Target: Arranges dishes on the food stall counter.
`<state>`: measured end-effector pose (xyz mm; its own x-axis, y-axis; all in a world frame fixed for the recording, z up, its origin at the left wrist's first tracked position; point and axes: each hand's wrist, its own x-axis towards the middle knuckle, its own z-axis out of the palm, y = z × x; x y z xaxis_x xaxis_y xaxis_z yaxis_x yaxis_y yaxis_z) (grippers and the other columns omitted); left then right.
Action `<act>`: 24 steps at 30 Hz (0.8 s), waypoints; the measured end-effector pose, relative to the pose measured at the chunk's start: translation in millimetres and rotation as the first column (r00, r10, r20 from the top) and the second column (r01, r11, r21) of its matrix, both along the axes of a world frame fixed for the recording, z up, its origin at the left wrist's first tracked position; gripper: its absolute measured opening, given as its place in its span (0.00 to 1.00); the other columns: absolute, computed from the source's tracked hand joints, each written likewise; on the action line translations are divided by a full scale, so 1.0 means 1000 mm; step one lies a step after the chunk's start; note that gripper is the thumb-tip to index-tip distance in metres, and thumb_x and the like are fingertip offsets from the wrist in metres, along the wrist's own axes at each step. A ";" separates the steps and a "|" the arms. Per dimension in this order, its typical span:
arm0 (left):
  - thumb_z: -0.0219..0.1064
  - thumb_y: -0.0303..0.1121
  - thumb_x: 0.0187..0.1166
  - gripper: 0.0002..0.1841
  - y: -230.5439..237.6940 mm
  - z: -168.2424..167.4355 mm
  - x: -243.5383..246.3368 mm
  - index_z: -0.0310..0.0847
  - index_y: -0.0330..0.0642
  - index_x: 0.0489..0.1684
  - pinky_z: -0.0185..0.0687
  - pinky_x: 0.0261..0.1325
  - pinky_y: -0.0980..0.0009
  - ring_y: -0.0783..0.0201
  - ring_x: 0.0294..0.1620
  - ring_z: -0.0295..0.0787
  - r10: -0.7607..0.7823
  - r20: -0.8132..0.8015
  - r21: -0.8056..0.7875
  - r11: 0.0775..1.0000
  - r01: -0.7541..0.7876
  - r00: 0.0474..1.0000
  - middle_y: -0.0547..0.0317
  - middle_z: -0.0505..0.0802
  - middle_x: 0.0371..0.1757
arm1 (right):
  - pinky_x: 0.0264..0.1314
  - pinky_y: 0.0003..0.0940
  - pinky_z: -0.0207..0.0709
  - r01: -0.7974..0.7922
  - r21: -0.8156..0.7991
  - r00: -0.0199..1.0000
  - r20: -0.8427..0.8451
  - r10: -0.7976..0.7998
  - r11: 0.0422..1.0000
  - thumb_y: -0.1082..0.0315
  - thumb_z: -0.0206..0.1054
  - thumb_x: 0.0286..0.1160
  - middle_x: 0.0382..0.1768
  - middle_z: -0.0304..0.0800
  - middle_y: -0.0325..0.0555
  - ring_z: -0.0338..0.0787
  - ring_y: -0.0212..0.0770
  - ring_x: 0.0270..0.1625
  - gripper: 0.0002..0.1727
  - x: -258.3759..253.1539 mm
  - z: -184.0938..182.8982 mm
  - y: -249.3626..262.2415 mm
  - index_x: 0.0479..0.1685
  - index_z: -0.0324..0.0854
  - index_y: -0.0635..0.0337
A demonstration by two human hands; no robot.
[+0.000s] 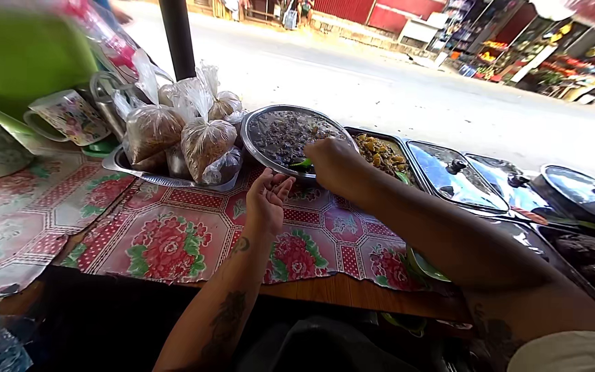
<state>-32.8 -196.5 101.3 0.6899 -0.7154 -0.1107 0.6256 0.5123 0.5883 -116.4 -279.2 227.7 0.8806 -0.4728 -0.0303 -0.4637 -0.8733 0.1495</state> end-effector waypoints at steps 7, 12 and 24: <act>0.48 0.30 0.90 0.12 0.000 0.002 -0.003 0.75 0.37 0.59 0.90 0.52 0.66 0.61 0.40 0.92 0.037 -0.014 -0.013 0.999 -0.038 0.999 0.53 0.89 0.42 | 0.57 0.60 0.83 0.035 0.026 0.998 0.054 -0.036 0.999 0.78 0.65 0.77 0.50 0.89 0.63 0.89 0.64 0.60 0.09 0.011 -0.016 0.013 0.50 0.86 0.69; 0.48 0.31 0.87 0.11 -0.001 0.001 -0.002 0.76 0.46 0.37 0.86 0.49 0.70 0.67 0.36 0.88 0.029 -0.015 -0.029 0.999 -0.030 0.999 0.60 0.88 0.34 | 0.56 0.59 0.84 0.023 0.056 0.992 0.125 -0.030 0.998 0.75 0.69 0.76 0.50 0.89 0.63 0.89 0.63 0.59 0.10 0.023 -0.032 0.023 0.51 0.85 0.70; 0.34 0.33 0.89 0.20 0.001 -0.002 -0.007 0.74 0.51 0.33 0.88 0.41 0.69 0.73 0.34 0.88 0.061 0.134 -0.103 0.994 -0.048 0.989 0.67 0.88 0.28 | 0.55 0.61 0.84 0.000 0.199 0.939 0.338 -0.068 0.980 0.61 0.80 0.69 0.64 0.81 0.63 0.85 0.64 0.64 0.30 0.040 -0.062 0.034 0.71 0.79 0.61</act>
<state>-39.8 -195.4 99.8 0.7318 -0.6791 0.0570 0.5125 0.6035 0.6109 -76.2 -245.5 165.6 0.8371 -0.5180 0.1758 -0.4866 -0.8520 -0.1932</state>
